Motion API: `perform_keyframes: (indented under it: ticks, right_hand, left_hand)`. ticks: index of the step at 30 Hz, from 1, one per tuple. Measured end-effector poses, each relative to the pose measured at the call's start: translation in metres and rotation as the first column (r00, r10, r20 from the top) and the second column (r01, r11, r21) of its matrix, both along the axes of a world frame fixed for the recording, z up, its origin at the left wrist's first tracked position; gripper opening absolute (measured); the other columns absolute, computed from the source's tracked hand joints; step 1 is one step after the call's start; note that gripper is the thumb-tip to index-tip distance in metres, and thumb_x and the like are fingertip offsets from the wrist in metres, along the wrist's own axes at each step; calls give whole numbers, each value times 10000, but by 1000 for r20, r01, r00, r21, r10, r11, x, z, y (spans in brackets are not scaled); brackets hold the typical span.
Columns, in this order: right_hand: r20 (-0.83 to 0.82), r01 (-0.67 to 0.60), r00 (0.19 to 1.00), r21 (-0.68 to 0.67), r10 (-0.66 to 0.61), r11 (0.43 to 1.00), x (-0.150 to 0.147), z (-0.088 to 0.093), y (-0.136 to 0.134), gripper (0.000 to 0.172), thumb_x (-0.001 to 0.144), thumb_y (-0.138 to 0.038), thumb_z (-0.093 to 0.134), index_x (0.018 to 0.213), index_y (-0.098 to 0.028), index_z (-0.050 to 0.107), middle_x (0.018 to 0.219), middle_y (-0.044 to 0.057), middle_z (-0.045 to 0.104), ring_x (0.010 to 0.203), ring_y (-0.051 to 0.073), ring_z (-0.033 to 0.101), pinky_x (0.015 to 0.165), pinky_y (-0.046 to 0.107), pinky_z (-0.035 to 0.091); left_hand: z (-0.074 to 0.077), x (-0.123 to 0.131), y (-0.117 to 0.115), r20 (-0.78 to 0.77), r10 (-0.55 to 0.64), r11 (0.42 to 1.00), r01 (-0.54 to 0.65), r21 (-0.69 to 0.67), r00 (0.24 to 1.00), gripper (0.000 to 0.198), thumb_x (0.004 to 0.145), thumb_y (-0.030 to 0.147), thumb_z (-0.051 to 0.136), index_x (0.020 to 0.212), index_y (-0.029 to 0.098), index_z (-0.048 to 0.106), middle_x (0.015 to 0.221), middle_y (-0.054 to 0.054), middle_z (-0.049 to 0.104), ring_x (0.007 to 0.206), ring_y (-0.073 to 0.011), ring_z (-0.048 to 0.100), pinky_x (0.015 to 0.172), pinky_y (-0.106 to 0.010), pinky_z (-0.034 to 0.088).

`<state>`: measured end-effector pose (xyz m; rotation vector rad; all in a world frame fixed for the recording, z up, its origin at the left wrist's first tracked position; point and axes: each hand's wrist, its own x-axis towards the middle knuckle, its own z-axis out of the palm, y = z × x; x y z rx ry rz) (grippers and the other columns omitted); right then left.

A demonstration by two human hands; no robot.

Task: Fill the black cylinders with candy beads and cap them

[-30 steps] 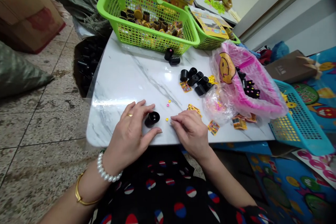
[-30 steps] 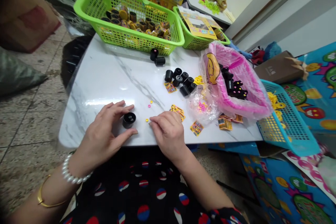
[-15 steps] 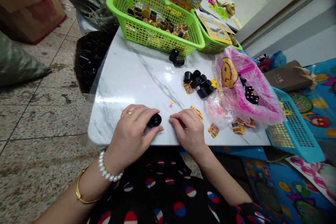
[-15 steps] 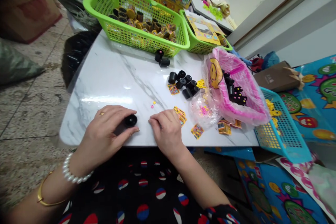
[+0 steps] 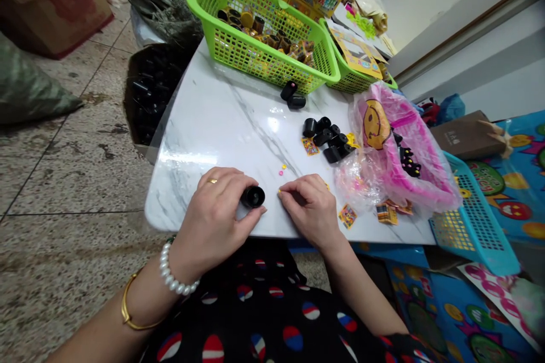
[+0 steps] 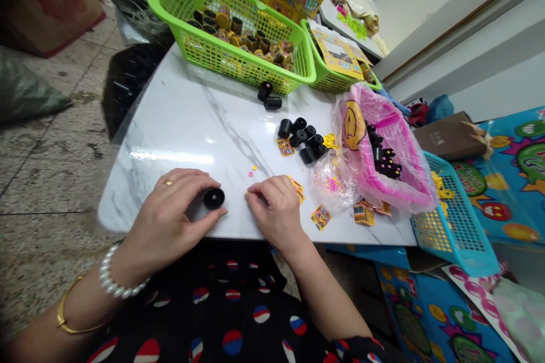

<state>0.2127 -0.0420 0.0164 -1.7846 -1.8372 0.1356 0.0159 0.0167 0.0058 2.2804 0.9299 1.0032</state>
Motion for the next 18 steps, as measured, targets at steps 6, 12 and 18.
perform_keyframes:
  ticks: [6,12,18]
  right_hand:
    - [-160,-115,981,-42,107,992,-14,30,4,54,832,-171,646,842,-222,658,776,12,652,801,175,600,755,337,482]
    - [-122,-224,968,-37,218,974,-34,40,13,66,840,-157,638,837,-220,656,761,8,664,796,174,599,760,341,489]
    - [-86,-213,974,-63,207,975,-37,37,14,77,845,-139,626,838,-209,657,771,13,656,795,162,610,752,318,500]
  left_hand:
    - [-1,-1,0,17,-16,1000,16,16,1000,179,827,237,660,982,158,618,918,-67,687,990,-251,597,938,-436,443]
    - [-2,-1,-1,29,-3,1000,4,-3,1000,133,846,228,631,960,160,631,909,-70,696,990,-259,599,949,-452,439]
    - [-5,-2,-2,48,-4,1000,4,2,999,151,836,238,650,952,141,647,913,-85,692,996,-270,595,964,-468,431]
